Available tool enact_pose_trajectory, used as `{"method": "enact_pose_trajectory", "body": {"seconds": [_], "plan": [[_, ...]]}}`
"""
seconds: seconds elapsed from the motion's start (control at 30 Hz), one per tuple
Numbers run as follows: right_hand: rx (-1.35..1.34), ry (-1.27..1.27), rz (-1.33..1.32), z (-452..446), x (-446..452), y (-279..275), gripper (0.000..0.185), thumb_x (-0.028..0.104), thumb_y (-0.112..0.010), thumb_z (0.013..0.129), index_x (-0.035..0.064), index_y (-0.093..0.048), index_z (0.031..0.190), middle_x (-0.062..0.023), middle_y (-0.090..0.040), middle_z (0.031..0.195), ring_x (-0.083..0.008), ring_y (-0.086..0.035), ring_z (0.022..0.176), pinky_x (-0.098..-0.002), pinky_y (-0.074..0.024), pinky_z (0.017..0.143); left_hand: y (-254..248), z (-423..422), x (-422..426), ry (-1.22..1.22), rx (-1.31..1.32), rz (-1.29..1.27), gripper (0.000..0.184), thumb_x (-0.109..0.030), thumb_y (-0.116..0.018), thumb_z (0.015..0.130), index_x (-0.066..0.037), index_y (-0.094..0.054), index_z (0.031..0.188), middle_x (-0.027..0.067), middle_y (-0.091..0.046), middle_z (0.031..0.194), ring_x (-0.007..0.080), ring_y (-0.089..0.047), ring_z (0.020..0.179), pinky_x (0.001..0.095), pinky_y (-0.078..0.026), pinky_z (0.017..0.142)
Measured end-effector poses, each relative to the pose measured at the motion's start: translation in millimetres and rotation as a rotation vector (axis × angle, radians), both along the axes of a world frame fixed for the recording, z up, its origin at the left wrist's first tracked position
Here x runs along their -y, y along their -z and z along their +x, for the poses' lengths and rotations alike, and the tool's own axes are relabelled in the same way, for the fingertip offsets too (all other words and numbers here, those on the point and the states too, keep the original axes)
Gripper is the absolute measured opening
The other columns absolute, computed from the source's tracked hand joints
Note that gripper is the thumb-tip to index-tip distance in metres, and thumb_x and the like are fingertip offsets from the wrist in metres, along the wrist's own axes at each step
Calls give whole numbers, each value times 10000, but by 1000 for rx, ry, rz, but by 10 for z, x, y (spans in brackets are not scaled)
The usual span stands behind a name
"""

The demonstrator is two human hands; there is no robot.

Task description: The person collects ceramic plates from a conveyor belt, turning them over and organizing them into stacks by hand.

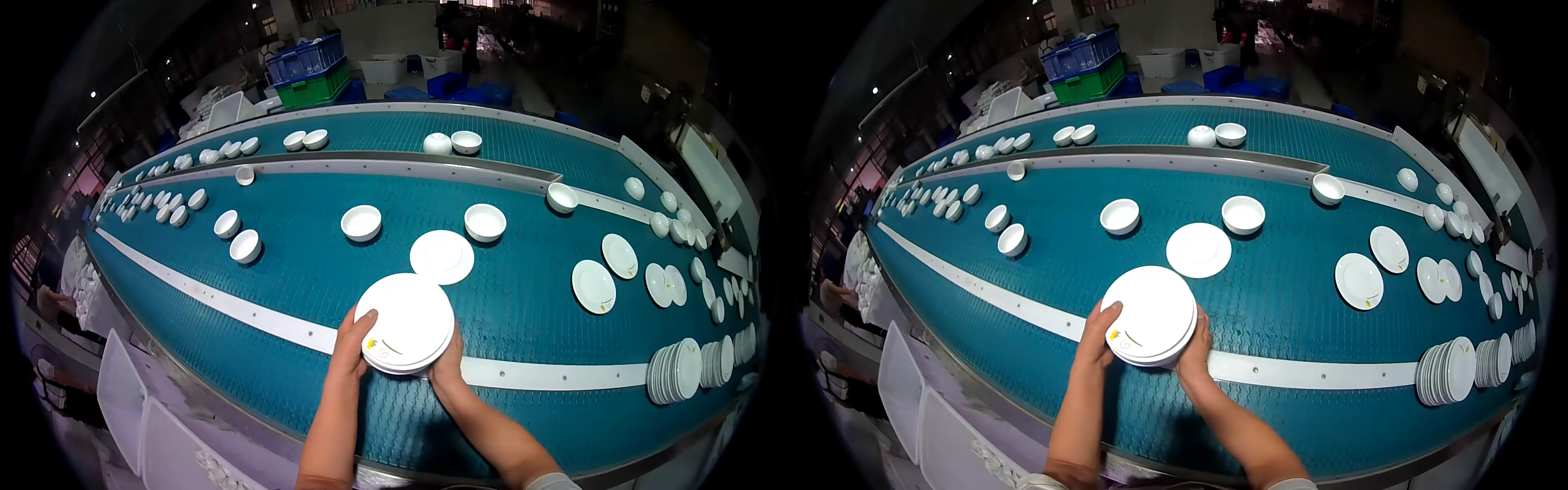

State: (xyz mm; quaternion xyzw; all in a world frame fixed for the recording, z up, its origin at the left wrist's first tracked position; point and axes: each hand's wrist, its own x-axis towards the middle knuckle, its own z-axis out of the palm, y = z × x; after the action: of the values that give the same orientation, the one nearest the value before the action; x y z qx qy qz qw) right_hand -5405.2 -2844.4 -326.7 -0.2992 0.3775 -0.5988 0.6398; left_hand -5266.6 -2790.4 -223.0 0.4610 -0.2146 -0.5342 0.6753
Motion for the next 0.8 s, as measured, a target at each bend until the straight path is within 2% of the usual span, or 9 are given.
{"method": "enact_pose_trajectory", "body": {"seconds": [0.1, 0.17, 0.27, 0.4, 0.5, 0.57, 0.63, 0.7, 0.8], "plan": [[-60, -37, 46, 691, 220, 66, 398, 224, -287, 978, -14, -538, 1175, -146, -522, 1214, -263, -491, 1143, -323, -356, 992, -59, 611, 32, -46, 21, 27, 537, -150, -600, 834, 43, -416, 1301, 199, -541, 1217, 275, -554, 1099, 356, -451, 926], [-288, -70, -61, 1000, 330, -2, 406, 226, -266, 976, 0, -551, 1157, -178, -521, 1197, -305, -503, 1106, -343, -366, 971, -61, 916, 119, -81, 71, 62, 557, -153, -601, 824, 38, -400, 1308, 200, -544, 1210, 281, -556, 1095, 359, -449, 929], [-314, -93, -69, 1371, 68, -64, 399, 255, -291, 982, 8, -510, 1207, -162, -509, 1218, -281, -482, 1140, -335, -366, 971, -86, 1364, -32, -36, 36, 40, 552, -159, -611, 817, 46, -417, 1291, 199, -549, 1201, 277, -561, 1091, 366, -459, 924], [233, -235, 245, 1339, -297, -169, 427, 308, -306, 995, 12, -452, 1267, -115, -463, 1269, -202, -438, 1199, -298, -340, 1013, -118, 1437, -181, 46, 55, 90, 561, -166, -619, 815, 63, -415, 1285, 203, -541, 1212, 272, -569, 1080, 361, -473, 907], [268, -217, 255, 1525, -732, -272, 424, 286, -315, 995, 5, -433, 1289, -120, -440, 1302, -211, -431, 1212, -298, -328, 1027, -128, 1615, -555, -5, 72, 144, 566, -161, -618, 812, 64, -409, 1287, 208, -538, 1212, 276, -573, 1073, 359, -475, 906], [-7, -215, 99, 1541, -782, -16, 395, 219, -311, 998, -29, -470, 1262, -155, -434, 1322, -245, -424, 1225, -324, -308, 1046, -45, 1601, -714, -43, 56, 110, 574, -139, -600, 808, 64, -382, 1299, 221, -537, 1197, 295, -570, 1075, 375, -484, 905], [-381, -440, -248, 1296, -576, -298, 391, 223, -351, 982, -49, -512, 1213, -190, -427, 1326, -293, -418, 1236, -350, -300, 1054, -46, 1504, -905, -111, 30, 83, 580, -140, -587, 810, 57, -366, 1309, 226, -531, 1199, 307, -570, 1071, 381, -486, 904], [-844, -412, -645, 1317, -85, -314, 414, 267, -421, 953, -48, -527, 1199, -219, -408, 1339, -342, -382, 1263, -400, -284, 1064, -13, 1438, -997, -196, 32, 58, 578, -140, -561, 809, 45, -360, 1318, 228, -518, 1210, 310, -567, 1071, 386, -485, 900], [-1369, -198, -804, 1598, 799, -428, 548, 374, -484, 906, -38, -473, 1266, -228, -337, 1404, -353, -264, 1337, -445, -192, 1106, -21, 1458, -1018, -269, 15, 7, 566, -127, -539, 808, 41, -362, 1319, 227, -507, 1222, 309, -557, 1084, 391, -480, 900]]}}
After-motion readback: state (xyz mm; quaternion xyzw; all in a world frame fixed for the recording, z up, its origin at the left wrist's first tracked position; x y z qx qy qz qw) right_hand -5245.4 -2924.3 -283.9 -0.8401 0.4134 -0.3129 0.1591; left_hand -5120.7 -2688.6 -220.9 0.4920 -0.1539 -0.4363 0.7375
